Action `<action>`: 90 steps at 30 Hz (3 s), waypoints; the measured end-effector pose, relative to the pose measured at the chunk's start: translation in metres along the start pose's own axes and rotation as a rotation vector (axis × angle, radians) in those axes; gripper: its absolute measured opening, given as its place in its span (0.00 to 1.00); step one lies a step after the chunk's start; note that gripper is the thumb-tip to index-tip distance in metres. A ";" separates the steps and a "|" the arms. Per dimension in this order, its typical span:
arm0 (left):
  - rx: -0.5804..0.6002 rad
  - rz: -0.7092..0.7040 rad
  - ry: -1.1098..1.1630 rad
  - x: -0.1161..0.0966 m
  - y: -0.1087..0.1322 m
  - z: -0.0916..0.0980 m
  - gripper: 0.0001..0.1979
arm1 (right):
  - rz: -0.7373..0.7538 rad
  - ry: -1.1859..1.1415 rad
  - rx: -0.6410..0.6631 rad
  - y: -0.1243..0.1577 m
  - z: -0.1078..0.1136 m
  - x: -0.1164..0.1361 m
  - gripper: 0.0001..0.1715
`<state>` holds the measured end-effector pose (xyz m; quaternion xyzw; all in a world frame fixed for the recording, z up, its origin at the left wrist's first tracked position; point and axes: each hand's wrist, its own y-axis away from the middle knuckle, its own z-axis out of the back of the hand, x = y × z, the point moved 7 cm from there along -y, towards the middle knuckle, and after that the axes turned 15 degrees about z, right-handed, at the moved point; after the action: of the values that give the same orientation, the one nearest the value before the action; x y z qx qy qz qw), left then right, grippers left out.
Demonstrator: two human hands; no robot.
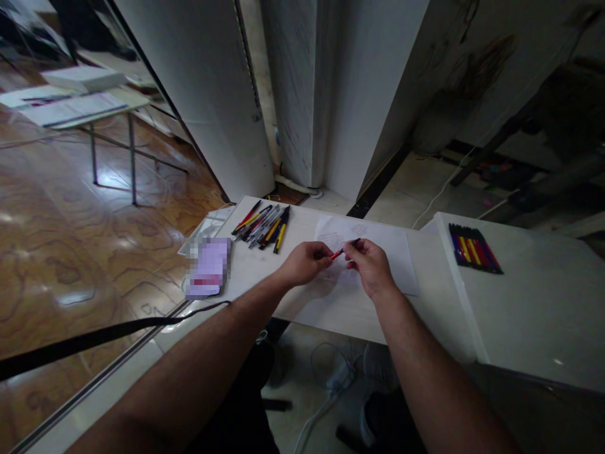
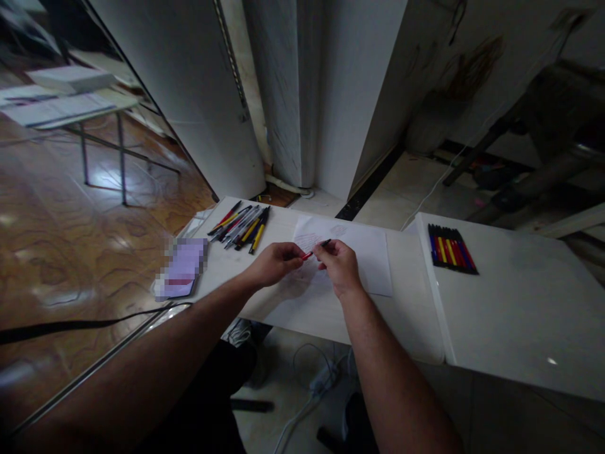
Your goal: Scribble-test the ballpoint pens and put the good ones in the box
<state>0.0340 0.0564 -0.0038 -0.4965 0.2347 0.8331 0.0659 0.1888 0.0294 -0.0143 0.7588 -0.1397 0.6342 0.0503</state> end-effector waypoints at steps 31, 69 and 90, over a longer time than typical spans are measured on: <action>-0.013 -0.034 -0.012 0.002 -0.002 0.000 0.11 | 0.023 0.021 0.070 0.001 -0.007 -0.005 0.22; -0.076 -0.064 0.033 0.005 -0.005 0.004 0.07 | 0.317 0.166 0.061 -0.001 -0.004 0.026 0.12; -0.007 -0.029 0.113 0.003 -0.003 0.001 0.10 | 0.272 0.201 0.051 0.002 -0.008 0.020 0.13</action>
<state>0.0328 0.0593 -0.0073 -0.5463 0.2279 0.8036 0.0628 0.1838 0.0262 0.0062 0.6666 -0.2190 0.7113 -0.0414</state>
